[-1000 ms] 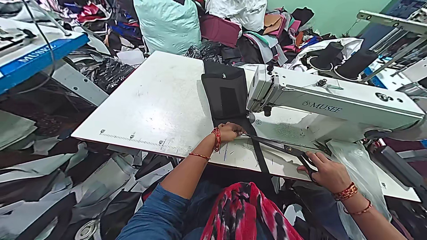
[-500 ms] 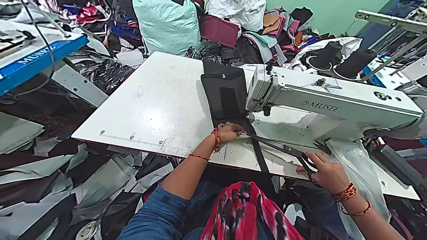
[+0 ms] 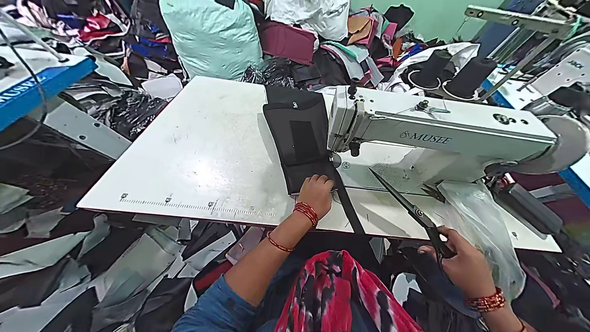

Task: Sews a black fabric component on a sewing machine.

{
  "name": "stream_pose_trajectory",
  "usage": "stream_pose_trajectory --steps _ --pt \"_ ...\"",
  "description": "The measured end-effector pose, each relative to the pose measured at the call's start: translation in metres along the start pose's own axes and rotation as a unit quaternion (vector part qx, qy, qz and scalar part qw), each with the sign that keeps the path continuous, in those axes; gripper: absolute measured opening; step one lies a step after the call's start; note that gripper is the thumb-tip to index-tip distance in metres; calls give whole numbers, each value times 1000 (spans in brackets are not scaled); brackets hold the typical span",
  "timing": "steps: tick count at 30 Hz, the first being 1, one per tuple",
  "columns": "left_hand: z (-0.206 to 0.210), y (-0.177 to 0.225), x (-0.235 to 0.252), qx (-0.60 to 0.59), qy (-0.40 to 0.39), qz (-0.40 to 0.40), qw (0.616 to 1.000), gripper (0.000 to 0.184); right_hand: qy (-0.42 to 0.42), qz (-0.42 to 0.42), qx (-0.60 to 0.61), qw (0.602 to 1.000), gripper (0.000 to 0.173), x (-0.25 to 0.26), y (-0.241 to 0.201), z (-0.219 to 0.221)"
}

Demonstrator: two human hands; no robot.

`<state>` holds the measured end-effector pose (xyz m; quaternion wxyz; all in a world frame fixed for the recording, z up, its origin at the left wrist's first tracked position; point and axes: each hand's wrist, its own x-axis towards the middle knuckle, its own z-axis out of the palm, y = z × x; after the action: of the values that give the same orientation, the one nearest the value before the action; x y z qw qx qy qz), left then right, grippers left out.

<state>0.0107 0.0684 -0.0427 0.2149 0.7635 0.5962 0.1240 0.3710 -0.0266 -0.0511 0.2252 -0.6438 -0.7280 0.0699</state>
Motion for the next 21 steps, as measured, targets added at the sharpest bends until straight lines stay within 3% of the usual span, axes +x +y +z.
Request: stream_pose_trajectory --steps 5,9,12,16,21 --pt "7 1 2 -29 97 10 995 31 13 4 10 1000 72 -9 -1 8" --pt "-4 0 4 -119 94 -57 987 34 26 3 30 999 74 -12 -4 14" --pt "-4 -2 3 -208 121 -75 968 26 31 -2 38 999 74 -14 -9 19" --pt "10 -2 0 -346 194 -54 916 17 36 -15 49 998 74 -19 -13 26" --pt "13 -6 3 -497 245 -120 823 24 39 -23 56 997 78 -24 -18 33"
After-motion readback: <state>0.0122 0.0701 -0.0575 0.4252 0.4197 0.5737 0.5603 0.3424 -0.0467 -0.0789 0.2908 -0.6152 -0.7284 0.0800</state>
